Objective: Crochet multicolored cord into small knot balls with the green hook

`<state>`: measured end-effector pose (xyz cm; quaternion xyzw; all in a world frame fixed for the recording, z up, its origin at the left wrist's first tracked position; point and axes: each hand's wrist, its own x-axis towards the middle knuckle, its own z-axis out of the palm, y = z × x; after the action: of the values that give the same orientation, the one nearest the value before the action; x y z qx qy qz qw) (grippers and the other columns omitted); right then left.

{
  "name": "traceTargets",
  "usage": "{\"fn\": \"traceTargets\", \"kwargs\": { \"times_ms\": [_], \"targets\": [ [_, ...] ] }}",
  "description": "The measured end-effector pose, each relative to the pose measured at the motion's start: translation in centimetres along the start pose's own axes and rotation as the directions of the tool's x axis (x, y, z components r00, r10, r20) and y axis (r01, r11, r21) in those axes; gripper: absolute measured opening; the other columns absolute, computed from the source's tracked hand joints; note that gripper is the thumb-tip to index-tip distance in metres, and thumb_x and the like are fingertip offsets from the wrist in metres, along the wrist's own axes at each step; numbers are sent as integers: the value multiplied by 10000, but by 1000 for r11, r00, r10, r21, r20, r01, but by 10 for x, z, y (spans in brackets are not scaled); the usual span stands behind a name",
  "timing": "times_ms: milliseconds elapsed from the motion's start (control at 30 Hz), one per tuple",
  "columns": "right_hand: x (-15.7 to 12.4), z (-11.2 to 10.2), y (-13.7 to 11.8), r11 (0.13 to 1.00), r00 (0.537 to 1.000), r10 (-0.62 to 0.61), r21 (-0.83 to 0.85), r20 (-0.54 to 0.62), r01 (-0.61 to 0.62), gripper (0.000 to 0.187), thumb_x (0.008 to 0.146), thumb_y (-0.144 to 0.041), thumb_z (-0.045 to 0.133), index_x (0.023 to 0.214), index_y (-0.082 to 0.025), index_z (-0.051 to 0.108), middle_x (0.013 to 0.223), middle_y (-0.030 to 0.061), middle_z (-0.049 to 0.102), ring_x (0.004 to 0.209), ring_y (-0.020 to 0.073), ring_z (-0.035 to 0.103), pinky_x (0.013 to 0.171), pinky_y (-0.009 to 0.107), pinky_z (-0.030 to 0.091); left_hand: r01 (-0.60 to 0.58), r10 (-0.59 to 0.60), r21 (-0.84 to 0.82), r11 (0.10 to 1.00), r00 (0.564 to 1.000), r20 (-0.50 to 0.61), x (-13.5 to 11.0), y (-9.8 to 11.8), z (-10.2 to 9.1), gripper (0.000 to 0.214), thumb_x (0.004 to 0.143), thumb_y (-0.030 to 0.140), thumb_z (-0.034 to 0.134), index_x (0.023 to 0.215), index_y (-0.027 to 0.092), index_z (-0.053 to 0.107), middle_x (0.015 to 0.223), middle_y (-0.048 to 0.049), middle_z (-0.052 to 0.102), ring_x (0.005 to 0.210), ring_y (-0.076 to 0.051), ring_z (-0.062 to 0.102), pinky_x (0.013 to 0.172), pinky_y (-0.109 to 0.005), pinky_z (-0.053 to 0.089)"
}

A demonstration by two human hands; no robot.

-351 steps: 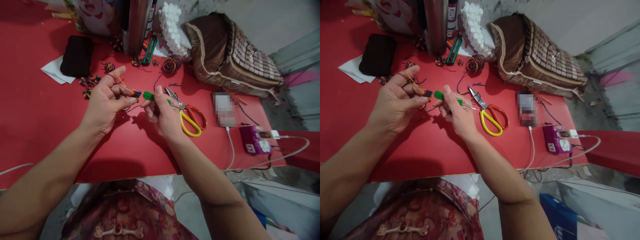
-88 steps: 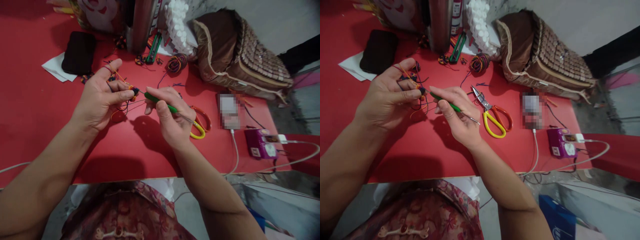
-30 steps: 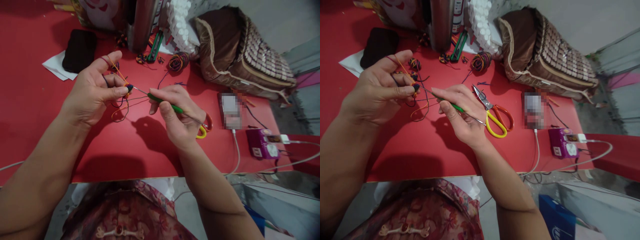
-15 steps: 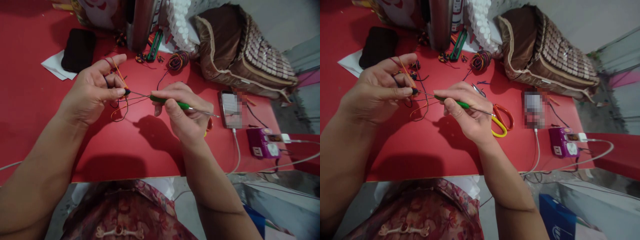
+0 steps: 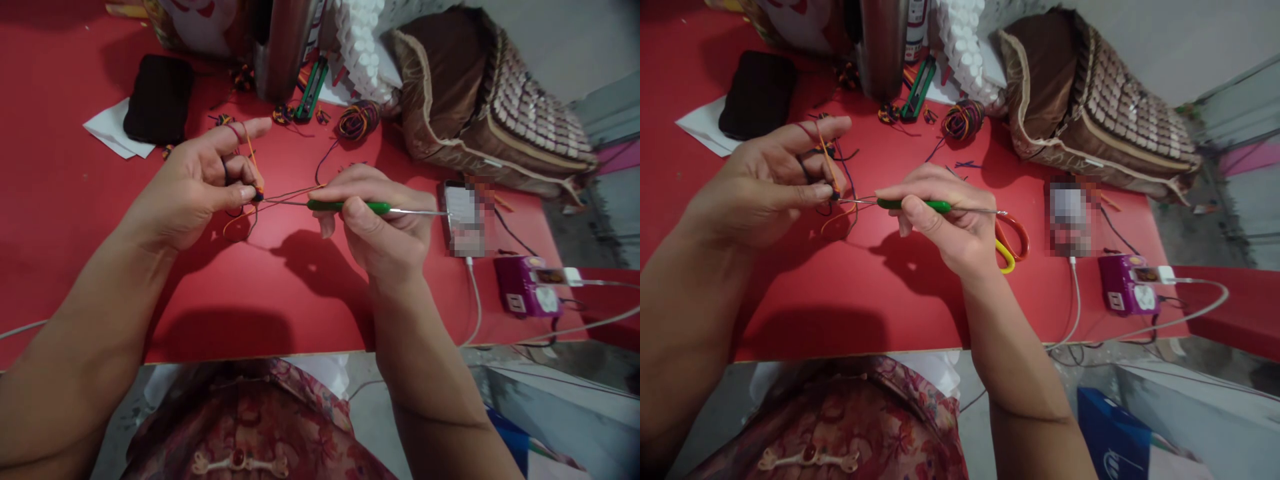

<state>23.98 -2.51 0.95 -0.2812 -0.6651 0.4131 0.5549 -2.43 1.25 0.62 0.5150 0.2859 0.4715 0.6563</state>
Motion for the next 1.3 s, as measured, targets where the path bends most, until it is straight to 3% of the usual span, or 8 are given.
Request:
{"fn": "traceTargets", "kwargs": {
  "times_ms": [167, 333, 467, 600, 667, 867, 1100, 1300],
  "targets": [
    [4, 11, 4, 970, 990, 120, 221, -72, -101, 227, 986, -476, 870, 973, -262, 945, 817, 40, 792, 586, 132, 656, 519, 293, 595, -63, 62, -49, 997, 998, -31, 1, -6, 13, 622, 696, 124, 1030, 1262, 336, 886, 807, 3, 803, 721, -177, 674, 625, -304, 546],
    [2, 21, 4, 931, 951, 266, 297, -160, -211, 213, 962, -505, 894, 985, -297, 932, 792, 5, 765, 566, 104, 604, 589, 295, 604, -121, 100, -97, 988, 976, -195, -1, -12, 30, 621, 659, 196, 1106, 1219, 301, 856, 823, 22, 804, 755, -171, 708, 715, -312, 595],
    [1, 22, 4, 919, 923, 324, 301, -208, -255, 220, 932, -558, 907, 988, -345, 921, 781, -5, 759, 568, 128, 606, 610, 326, 614, -131, 106, -94, 987, 967, -231, -2, -14, 31, 593, 711, 213, 1091, 1228, 277, 807, 790, 44, 763, 777, -178, 727, 792, -342, 645],
    [2, 19, 9, 910, 925, 331, 320, -184, -262, 230, 938, -559, 890, 998, -337, 907, 759, -16, 752, 570, 127, 626, 591, 307, 604, -55, 26, -149, 987, 982, -189, -3, -17, 25, 630, 729, 187, 1063, 1283, 277, 777, 808, 33, 775, 787, -181, 770, 564, -274, 517],
    [2, 19, 13, 915, 944, 293, 331, -151, -231, 228, 938, -537, 892, 980, -313, 898, 752, -22, 753, 544, 110, 598, 574, 293, 595, -27, -3, -157, 987, 982, -187, -4, -17, 25, 677, 705, 172, 1071, 1306, 274, 779, 793, 29, 774, 764, -183, 763, 540, -274, 476],
    [2, 25, 18, 912, 967, 234, 368, -100, -182, 208, 1003, -472, 834, 997, -272, 892, 776, -9, 773, 581, 102, 636, 586, 269, 584, -28, -5, -134, 991, 971, -237, -6, -17, 37, 667, 663, 204, 1104, 1261, 303, 825, 801, 25, 793, 728, -209, 724, 655, -358, 574],
    [2, 23, 30, 899, 961, 259, 385, -91, -206, 229, 1024, -499, 791, 1055, -296, 892, 788, -11, 768, 617, 109, 649, 621, 262, 602, -105, 67, -103, 989, 946, -317, -5, -20, 46, 628, 669, 103, 1027, 1224, 309, 818, 782, 62, 773, 747, -167, 725, 716, -307, 623],
    [-1, 18, 35, 917, 951, 291, 313, -104, -246, 323, 1023, -577, 785, 1144, -292, 875, 841, 8, 800, 664, 140, 705, 664, 304, 635, -111, 91, -43, 993, 942, -324, -6, -13, 52, 564, 730, 160, 1043, 1230, 266, 805, 905, 25, 835, 839, -182, 792, 870, -341, 669]
  ]
}}
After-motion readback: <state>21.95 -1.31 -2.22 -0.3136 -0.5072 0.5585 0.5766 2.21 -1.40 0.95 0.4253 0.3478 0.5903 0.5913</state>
